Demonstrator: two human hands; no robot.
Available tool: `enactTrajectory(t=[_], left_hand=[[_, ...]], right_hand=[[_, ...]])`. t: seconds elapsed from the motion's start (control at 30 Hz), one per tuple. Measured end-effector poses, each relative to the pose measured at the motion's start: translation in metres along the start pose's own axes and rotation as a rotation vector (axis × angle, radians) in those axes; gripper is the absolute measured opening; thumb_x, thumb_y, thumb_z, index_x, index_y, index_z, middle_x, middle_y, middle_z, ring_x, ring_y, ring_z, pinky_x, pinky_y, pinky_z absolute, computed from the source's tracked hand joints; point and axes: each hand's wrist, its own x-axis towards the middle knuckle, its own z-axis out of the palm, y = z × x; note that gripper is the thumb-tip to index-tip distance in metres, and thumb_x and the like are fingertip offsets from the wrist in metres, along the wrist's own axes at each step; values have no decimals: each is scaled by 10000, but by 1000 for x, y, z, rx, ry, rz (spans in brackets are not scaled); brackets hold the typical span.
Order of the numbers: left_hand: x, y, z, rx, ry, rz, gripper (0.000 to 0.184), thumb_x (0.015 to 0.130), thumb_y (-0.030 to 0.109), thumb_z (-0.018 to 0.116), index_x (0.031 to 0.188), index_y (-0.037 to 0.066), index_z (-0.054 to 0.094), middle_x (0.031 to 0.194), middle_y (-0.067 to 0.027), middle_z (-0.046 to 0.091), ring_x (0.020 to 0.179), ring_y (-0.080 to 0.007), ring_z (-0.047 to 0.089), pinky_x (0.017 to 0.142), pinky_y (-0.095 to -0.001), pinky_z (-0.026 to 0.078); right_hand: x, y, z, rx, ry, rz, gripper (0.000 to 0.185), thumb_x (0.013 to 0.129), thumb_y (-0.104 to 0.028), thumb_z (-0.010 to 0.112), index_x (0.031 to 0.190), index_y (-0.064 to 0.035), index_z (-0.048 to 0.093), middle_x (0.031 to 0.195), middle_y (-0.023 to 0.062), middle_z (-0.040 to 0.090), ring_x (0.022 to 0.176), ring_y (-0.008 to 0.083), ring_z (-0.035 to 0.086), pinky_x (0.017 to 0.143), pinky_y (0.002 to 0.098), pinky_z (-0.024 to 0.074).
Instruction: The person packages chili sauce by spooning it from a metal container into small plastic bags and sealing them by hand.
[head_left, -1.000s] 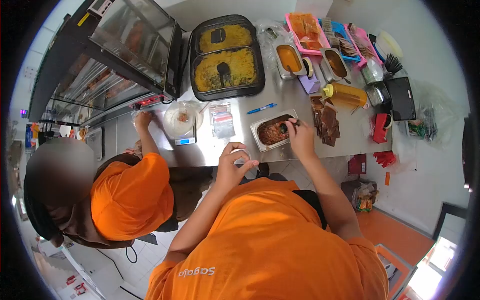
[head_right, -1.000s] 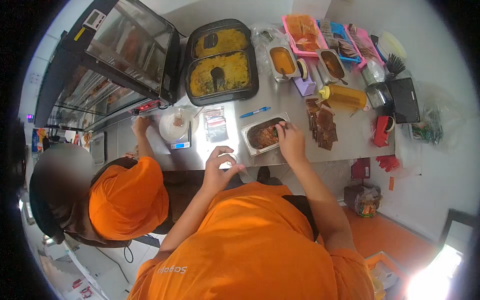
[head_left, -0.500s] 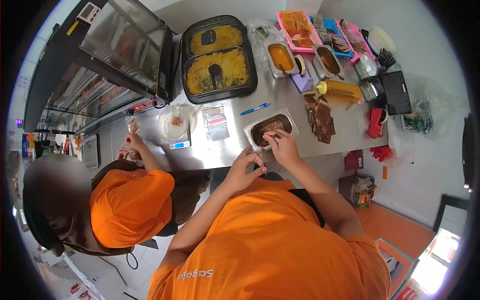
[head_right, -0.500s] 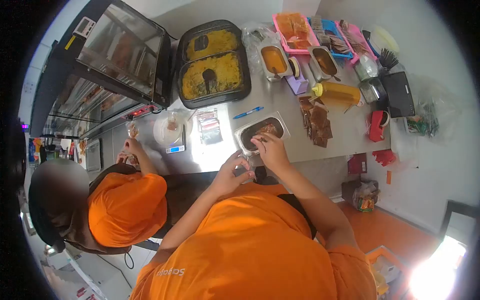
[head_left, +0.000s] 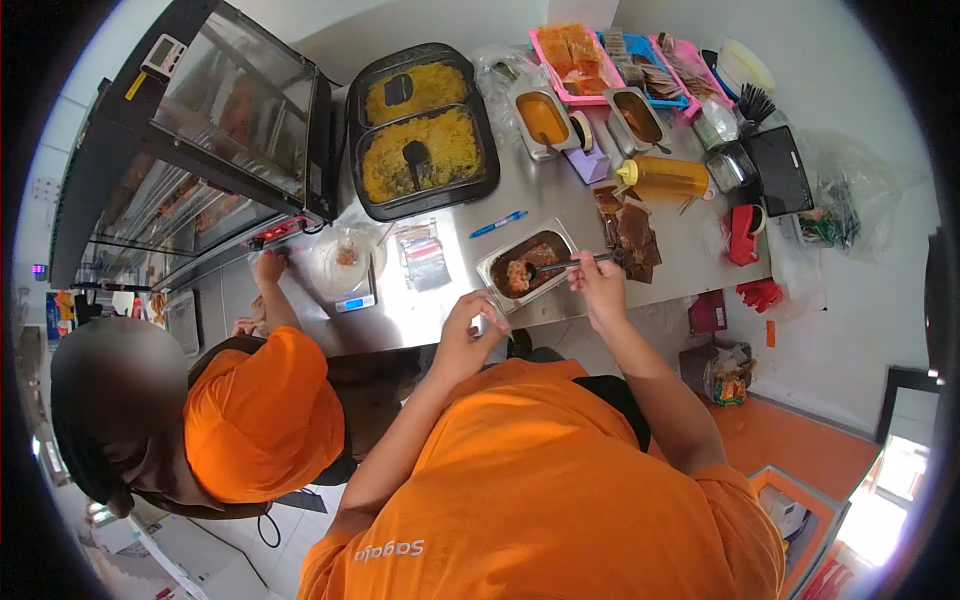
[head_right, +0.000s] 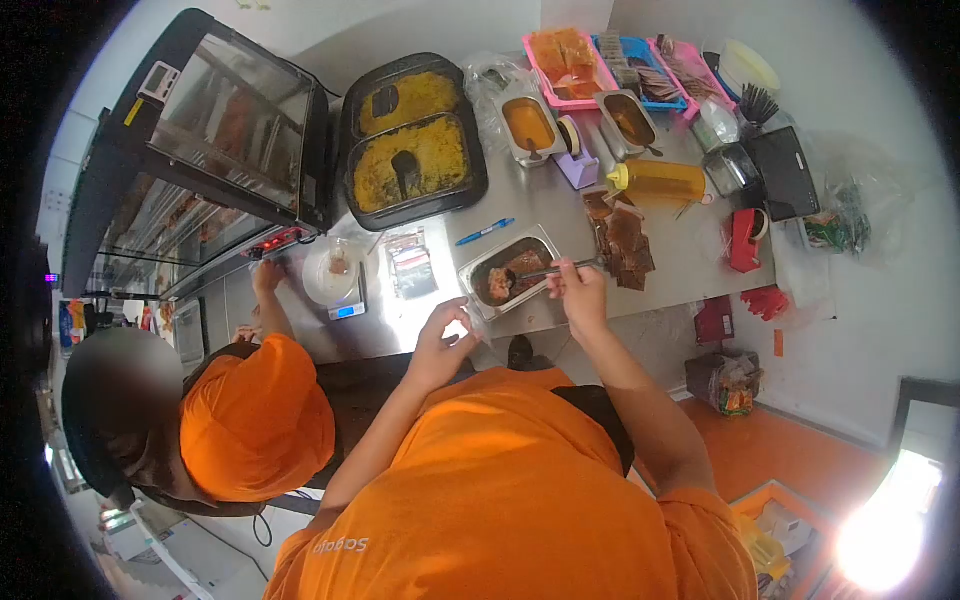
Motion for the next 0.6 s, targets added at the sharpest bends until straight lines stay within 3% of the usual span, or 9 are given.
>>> enactTrajectory(t=[0.1,0.23,0.27,0.37,0.53,0.6], left_hand=[[3,13,-13,-60,25,-74,239,917,98,790,1027,121,579,1367,-74,620,1311,-257,590,997,-488,537],[7,26,-20,-29,117,-112,367,891,71,778,1156,118,529,1235,-51,689,1251,-235,637,1016,-477,535],[8,24,-21,-73,118,-150,498,872,60,774,1291,107,509,1207,-43,705,1246,-225,644,1033,-474,536],[11,38,-22,-71,141,-137,583,855,49,773,1378,96,519,1225,-43,714,1262,-228,638,1050,-477,533],[20,25,-20,-12,110,-111,600,824,94,793,1388,122,593,1272,-77,690,1257,-250,641,1049,-490,537],[19,21,-19,-5,94,-127,586,815,121,804,1370,132,615,1264,-82,685,1250,-251,644,1037,-492,538]], right_hand=[[-1,0,-20,50,44,-9,330,1122,-266,607,1120,46,715,911,83,726,749,125,655,661,272,547],[-4,4,-32,154,60,-25,332,1118,-278,617,1108,40,712,930,85,724,777,129,658,672,273,548],[-3,2,-33,187,58,-18,326,1116,-280,620,1121,34,706,932,84,724,783,129,660,680,270,547],[0,8,-38,273,66,25,325,1112,-289,628,1149,27,697,938,84,727,793,129,663,694,265,548],[2,12,-41,351,113,119,330,1104,-311,643,1113,9,722,940,80,727,793,116,659,702,267,552],[1,-2,-34,81,86,25,292,1088,-299,662,1077,-17,737,931,85,732,783,152,676,721,296,559]])
